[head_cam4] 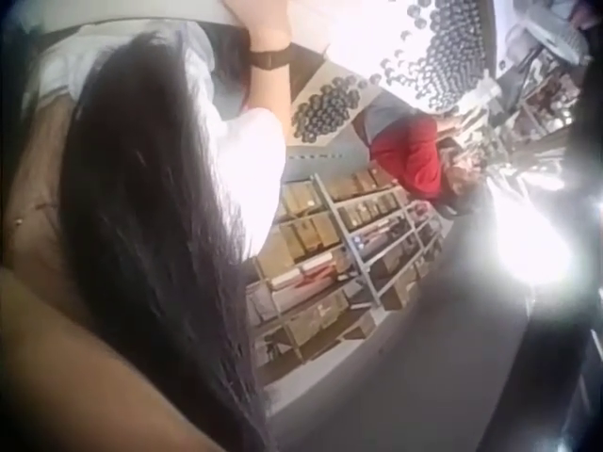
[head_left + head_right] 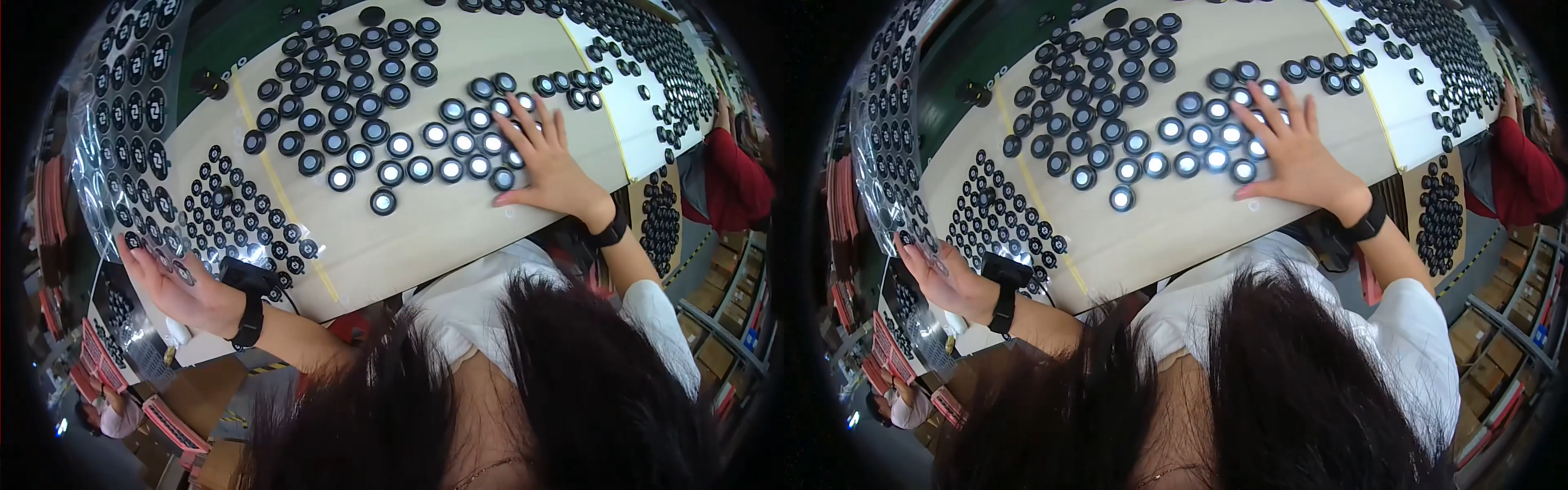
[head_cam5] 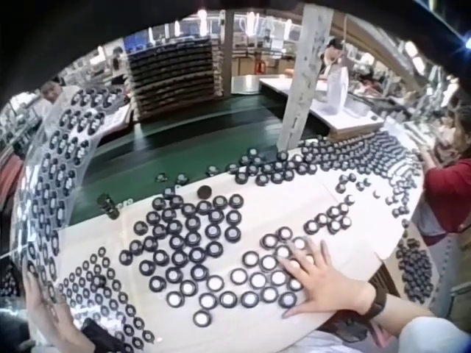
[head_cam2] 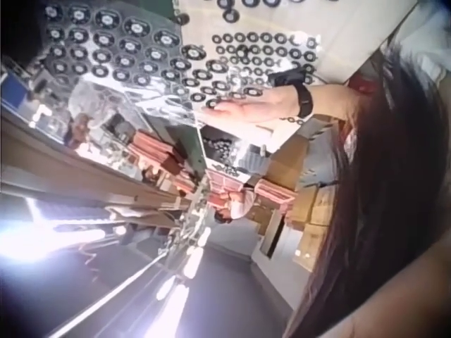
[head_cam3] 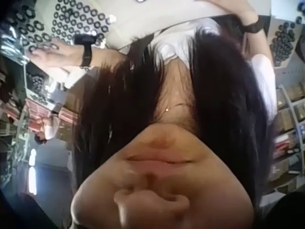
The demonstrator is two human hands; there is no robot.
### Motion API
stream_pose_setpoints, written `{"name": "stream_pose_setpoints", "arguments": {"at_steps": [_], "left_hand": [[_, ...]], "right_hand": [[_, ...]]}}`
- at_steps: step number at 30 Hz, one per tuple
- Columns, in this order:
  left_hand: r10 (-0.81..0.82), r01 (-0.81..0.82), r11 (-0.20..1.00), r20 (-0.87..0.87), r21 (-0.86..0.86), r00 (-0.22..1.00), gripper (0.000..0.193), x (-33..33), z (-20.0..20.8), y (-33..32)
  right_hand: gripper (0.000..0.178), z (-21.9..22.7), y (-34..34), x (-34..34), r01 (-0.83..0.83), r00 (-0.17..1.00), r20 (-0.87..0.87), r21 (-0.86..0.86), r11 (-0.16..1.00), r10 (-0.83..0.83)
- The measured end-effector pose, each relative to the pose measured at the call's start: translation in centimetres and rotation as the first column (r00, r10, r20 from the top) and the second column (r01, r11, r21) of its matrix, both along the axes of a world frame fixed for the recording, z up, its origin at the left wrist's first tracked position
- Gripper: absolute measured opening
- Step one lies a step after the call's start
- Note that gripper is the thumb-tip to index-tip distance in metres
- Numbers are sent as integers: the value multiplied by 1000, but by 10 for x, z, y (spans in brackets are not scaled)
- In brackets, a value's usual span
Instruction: The person peels a sticker from a plastic sheet and presses it onto the back of a small black device. After repeating this for several devices, the person sets the sheet aside and gathers the finished components into a pile.
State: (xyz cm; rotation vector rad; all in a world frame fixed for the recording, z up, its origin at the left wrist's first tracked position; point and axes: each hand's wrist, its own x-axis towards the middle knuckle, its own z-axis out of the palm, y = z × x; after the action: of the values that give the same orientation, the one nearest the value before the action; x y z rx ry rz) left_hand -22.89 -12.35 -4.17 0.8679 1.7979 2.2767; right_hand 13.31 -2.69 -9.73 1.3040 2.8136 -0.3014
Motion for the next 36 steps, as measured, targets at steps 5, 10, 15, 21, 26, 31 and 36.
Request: {"name": "stream_pose_setpoints", "arguments": {"at_steps": [5,10,15,21,26,31,36], "left_hand": [[-66,-52,979,-541,-199,839,35,12,4,-6],[41,-229,943,-600,-242,799,39,10,14,-13],[118,-351,877,-561,-329,820,43,65,43,9],[-13,-14,995,-257,-101,966,40,48,50,43],[-40,43,999,221,-10,974,39,81,46,75],[18,-6,997,145,-82,989,38,88,35,79],[52,-49,999,211,-20,976,36,86,34,77]], "right_hand": [[93,6,15,-35,-81,997,1,53,995,81],[92,14,44,-34,-171,982,-73,57,984,175],[89,29,111,50,42,938,-345,69,997,-15],[86,24,190,333,731,682,-292,282,621,-671],[89,20,189,446,957,283,-163,120,266,-945],[78,0,208,482,914,396,-222,-2,406,-891],[73,0,211,408,838,545,-162,66,542,-823]]}}
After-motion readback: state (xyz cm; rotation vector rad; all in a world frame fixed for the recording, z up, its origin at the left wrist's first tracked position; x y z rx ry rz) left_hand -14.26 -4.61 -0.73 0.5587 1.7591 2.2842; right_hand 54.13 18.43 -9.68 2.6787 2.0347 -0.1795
